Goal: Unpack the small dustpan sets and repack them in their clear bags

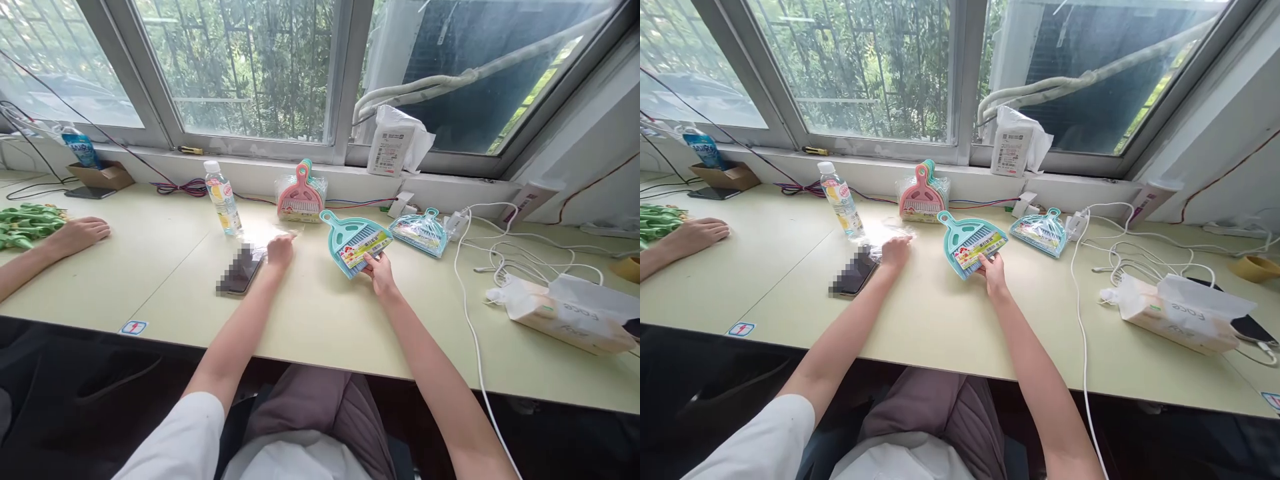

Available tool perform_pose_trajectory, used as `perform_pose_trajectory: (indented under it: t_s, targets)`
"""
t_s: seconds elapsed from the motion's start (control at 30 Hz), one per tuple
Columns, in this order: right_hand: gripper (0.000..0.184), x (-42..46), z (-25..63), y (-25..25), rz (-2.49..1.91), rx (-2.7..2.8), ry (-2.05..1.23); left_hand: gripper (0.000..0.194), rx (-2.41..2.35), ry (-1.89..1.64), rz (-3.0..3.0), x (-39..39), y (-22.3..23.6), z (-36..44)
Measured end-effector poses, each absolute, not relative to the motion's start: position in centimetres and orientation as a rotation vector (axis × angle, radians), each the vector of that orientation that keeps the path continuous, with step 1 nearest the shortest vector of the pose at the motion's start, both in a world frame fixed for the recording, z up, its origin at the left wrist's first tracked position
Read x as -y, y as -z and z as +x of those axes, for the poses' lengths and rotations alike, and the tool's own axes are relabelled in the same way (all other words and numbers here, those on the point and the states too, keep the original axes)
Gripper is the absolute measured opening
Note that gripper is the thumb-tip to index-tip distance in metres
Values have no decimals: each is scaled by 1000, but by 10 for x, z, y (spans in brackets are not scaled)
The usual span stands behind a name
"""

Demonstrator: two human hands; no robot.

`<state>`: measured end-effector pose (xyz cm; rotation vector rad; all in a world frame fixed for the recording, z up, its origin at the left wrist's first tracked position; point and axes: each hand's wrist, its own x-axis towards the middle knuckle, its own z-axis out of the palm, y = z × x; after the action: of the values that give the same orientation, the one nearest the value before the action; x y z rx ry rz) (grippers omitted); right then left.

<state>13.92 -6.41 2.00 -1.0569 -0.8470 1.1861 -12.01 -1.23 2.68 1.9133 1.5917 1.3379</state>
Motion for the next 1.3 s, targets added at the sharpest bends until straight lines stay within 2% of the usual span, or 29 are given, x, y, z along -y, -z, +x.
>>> perform_pose_trajectory:
  t_s: [0.3, 0.57, 0.7, 0.93, 1.17, 1.3]
  targets:
    - [28, 63, 161, -20, -984, 805, -1153, 34, -1455, -1259, 2495, 18, -15, -85]
    - [33, 48, 174, -5, -994, 817, -1194, 36, -2007, -1023, 2277, 8, -14, -102]
    - [30, 43, 176, 2, -1093, 813, -1292, 24, -2053, -887, 2394, 8, -10, -98]
    - [25, 44, 170, 0, -1171, 787, -1446, 41, -2199, -498, 2336, 4, -5, -96]
    - [25, 54, 162, -17, -1159, 818, -1436, 51, -2133, -462, 2381, 10, -8, -86]
    - [22, 59, 160, -26, -1242, 831, -1502, 40, -2126, -454, 2341, 8, -10, -89]
